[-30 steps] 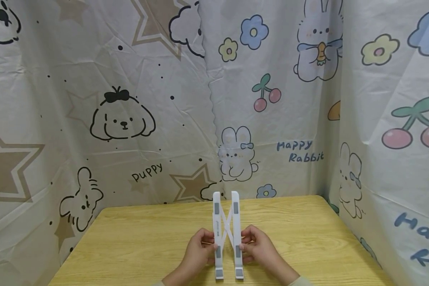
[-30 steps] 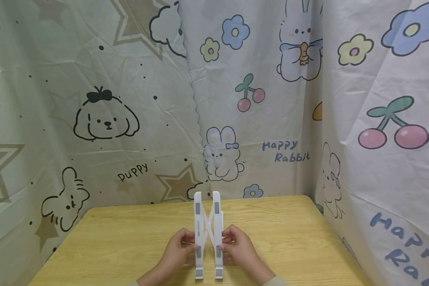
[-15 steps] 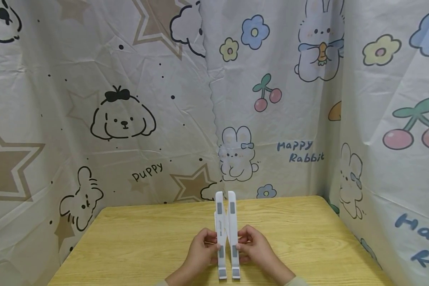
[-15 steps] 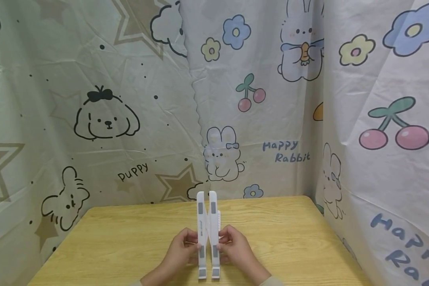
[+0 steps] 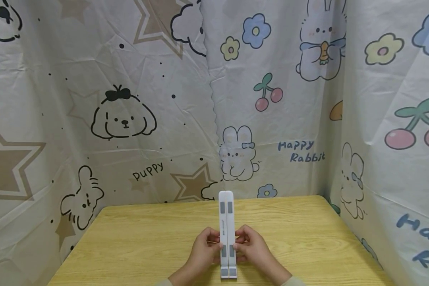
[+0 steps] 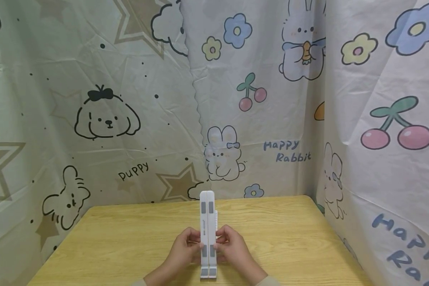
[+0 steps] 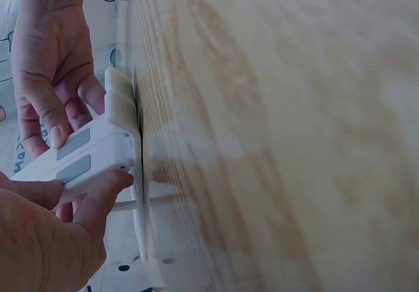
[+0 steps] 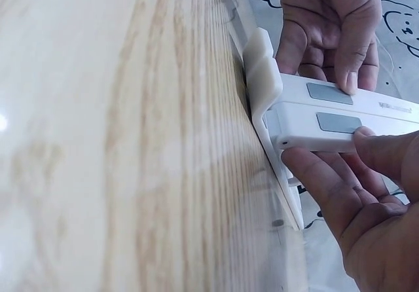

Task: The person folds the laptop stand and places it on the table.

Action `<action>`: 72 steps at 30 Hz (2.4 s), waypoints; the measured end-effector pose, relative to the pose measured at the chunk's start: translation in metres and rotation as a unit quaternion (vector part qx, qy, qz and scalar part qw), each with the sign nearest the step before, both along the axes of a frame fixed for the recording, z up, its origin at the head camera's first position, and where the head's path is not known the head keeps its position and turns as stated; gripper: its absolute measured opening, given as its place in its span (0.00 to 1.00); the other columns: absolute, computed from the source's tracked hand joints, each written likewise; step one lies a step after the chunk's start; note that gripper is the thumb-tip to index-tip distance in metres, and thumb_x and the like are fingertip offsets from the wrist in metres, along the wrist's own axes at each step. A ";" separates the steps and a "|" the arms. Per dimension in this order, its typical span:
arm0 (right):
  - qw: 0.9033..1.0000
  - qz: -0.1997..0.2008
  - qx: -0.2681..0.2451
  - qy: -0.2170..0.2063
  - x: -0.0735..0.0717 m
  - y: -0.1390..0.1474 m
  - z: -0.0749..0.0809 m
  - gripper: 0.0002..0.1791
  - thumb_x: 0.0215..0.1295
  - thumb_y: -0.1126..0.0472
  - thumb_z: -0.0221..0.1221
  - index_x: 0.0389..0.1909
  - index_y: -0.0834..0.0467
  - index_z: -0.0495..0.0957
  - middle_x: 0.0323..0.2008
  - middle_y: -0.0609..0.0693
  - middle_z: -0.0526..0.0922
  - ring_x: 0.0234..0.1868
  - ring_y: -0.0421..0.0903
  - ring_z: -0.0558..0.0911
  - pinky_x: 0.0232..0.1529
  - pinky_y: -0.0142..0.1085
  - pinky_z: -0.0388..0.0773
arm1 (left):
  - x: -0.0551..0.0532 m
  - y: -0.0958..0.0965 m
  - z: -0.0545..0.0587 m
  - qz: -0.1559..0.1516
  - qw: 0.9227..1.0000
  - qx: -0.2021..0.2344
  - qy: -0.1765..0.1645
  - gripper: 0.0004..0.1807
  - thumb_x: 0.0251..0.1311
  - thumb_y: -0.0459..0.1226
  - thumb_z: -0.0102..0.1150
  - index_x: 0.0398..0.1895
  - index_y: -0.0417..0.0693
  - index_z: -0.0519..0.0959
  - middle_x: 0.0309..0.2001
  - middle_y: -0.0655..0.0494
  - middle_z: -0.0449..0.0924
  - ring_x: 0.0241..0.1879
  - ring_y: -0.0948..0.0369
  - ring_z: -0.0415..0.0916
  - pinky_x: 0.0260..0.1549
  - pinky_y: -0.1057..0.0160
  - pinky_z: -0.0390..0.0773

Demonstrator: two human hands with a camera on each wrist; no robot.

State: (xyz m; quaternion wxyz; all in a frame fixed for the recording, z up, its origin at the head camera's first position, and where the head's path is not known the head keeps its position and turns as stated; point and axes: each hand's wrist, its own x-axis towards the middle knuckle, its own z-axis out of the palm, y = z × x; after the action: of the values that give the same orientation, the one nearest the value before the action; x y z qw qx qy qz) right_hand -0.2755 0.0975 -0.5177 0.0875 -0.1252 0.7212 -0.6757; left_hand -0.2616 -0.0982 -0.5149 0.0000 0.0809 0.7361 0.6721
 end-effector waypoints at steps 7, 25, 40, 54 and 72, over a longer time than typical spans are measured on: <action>1.000 -0.008 -0.005 0.003 0.001 -0.001 0.002 0.15 0.64 0.75 0.64 0.49 0.65 0.72 0.36 0.55 0.78 0.35 0.47 0.85 0.32 0.53 0.88 | 0.000 0.001 0.002 0.005 1.000 -0.008 0.010 0.13 0.58 0.20 0.61 0.45 0.35 0.75 0.42 0.45 0.77 0.37 0.58 0.75 0.31 0.61 0.85; 0.957 0.082 0.229 0.156 -0.033 0.034 0.038 0.13 0.62 0.61 0.72 0.45 0.58 0.83 0.42 0.51 0.87 0.42 0.45 0.84 0.41 0.33 0.83 | 0.012 -0.001 0.000 0.002 1.000 -0.009 0.006 0.21 0.58 0.23 0.66 0.56 0.29 0.77 0.44 0.42 0.83 0.41 0.55 0.80 0.36 0.67 0.84; 0.947 0.142 0.213 0.193 -0.081 0.050 0.125 0.31 0.71 0.61 0.64 0.73 0.47 0.71 0.73 0.50 0.72 0.71 0.60 0.73 0.65 0.52 0.77 | 0.034 -0.005 -0.004 -0.070 0.993 -0.040 -0.089 0.47 0.43 0.15 0.73 0.72 0.30 0.66 0.66 0.35 0.74 0.61 0.43 0.77 0.61 0.49 0.79; 0.940 0.196 0.212 0.180 -0.102 0.033 0.126 0.30 0.69 0.65 0.63 0.70 0.40 0.75 0.73 0.42 0.71 0.74 0.53 0.68 0.73 0.58 0.66 | 0.028 -0.011 -0.012 -0.095 0.987 -0.120 -0.047 0.50 0.37 0.14 0.74 0.71 0.30 0.67 0.66 0.35 0.75 0.63 0.44 0.77 0.57 0.53 0.82; 0.941 0.140 0.246 0.186 -0.089 0.053 0.131 0.29 0.63 0.63 0.69 0.65 0.41 0.80 0.63 0.47 0.82 0.62 0.49 0.81 0.64 0.51 0.78 | 0.005 -0.028 -0.010 -0.214 0.955 -0.207 -0.005 0.50 0.46 0.18 0.69 0.77 0.49 0.65 0.70 0.59 0.74 0.65 0.66 0.73 0.65 0.61 0.75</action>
State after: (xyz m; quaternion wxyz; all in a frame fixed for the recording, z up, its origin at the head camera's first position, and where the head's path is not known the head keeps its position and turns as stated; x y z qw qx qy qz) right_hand -0.3645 0.1505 -0.3869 0.0730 -0.3229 0.8435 -0.4230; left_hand -0.2564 -0.1263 -0.5248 0.1641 0.2316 0.8243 0.4898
